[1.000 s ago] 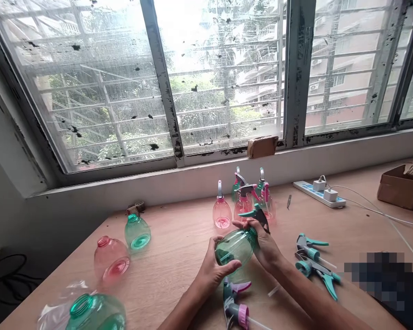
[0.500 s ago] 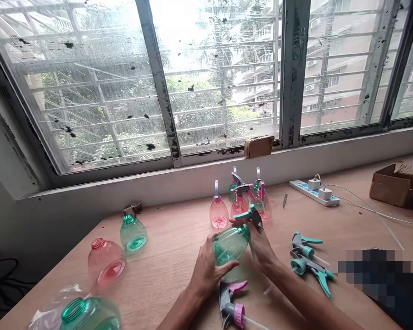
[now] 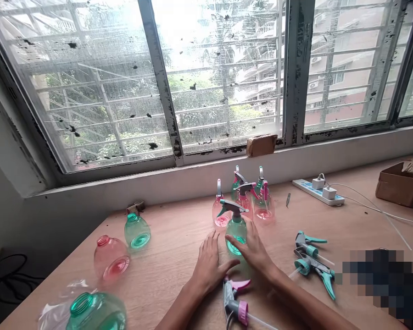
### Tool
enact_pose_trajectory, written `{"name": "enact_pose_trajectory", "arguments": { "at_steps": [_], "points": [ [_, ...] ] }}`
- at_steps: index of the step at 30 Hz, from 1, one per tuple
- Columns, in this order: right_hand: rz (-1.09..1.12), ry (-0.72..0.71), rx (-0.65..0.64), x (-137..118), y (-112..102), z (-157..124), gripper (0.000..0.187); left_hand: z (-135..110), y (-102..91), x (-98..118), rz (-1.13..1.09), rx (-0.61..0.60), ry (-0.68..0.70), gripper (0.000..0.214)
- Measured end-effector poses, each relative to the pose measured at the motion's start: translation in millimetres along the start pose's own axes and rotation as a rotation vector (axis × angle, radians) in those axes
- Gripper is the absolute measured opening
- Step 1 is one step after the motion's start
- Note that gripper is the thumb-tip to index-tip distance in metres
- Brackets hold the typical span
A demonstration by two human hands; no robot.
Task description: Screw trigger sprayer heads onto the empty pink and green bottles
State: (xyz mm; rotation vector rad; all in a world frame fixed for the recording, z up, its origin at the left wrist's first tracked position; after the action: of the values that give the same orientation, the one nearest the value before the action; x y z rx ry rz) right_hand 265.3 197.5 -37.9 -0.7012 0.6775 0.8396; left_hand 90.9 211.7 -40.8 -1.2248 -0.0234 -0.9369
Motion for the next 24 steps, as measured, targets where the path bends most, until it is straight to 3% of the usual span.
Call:
{"name": "enact_pose_trajectory", "arguments": {
  "at_steps": [2, 5, 9, 14, 19, 22, 24],
  "points": [
    [-0.071, -0.028, 0.081, 7.7, -5.2, 4.8, 0.071, 2.1, -3.1, -3.9, 0.045, 0.066, -0.001, 0.094],
    [-0.113, -0.037, 0.156, 16.8, -11.1, 10.7, 0.074, 9.7, -18.1, -15.1, 0.131, 0.229, -0.001, 0.081],
    [-0.148, -0.015, 0.197, 22.2, -14.3, 14.2, 0.077, 23.0, -61.9, -49.9, 0.252, 0.57, -0.102, 0.057],
    [-0.178, -0.061, 0.223, 11.2, -14.4, 13.9, 0.086, 24.8, -119.6, -100.1, 0.353, 0.951, -0.327, 0.08],
    [-0.208, -0.182, 0.312, -22.5, -21.5, 7.8, 0.085, 15.2, -141.0, -120.7, 0.407, 1.135, -0.481, 0.09],
    [-0.175, -0.285, 0.357, -43.6, -30.1, 1.3, 0.068, 9.0, -144.8, -130.4, 0.396, 1.226, -0.611, 0.101],
    [-0.114, -0.347, 0.206, -53.1, -31.2, -2.0, 0.03, 6.2, -146.4, -138.6, 0.375, 1.258, -0.705, 0.107]
  ]
}}
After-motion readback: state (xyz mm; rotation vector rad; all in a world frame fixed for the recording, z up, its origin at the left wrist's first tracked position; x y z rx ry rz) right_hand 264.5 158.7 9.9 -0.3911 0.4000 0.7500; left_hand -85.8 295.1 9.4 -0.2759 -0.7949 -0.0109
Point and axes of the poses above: each hand's wrist, its own z-axis towards the middle knuckle, its own y-axis out of the palm, x = y × z, the point moved 3 cm from there along z, towards the middle knuckle
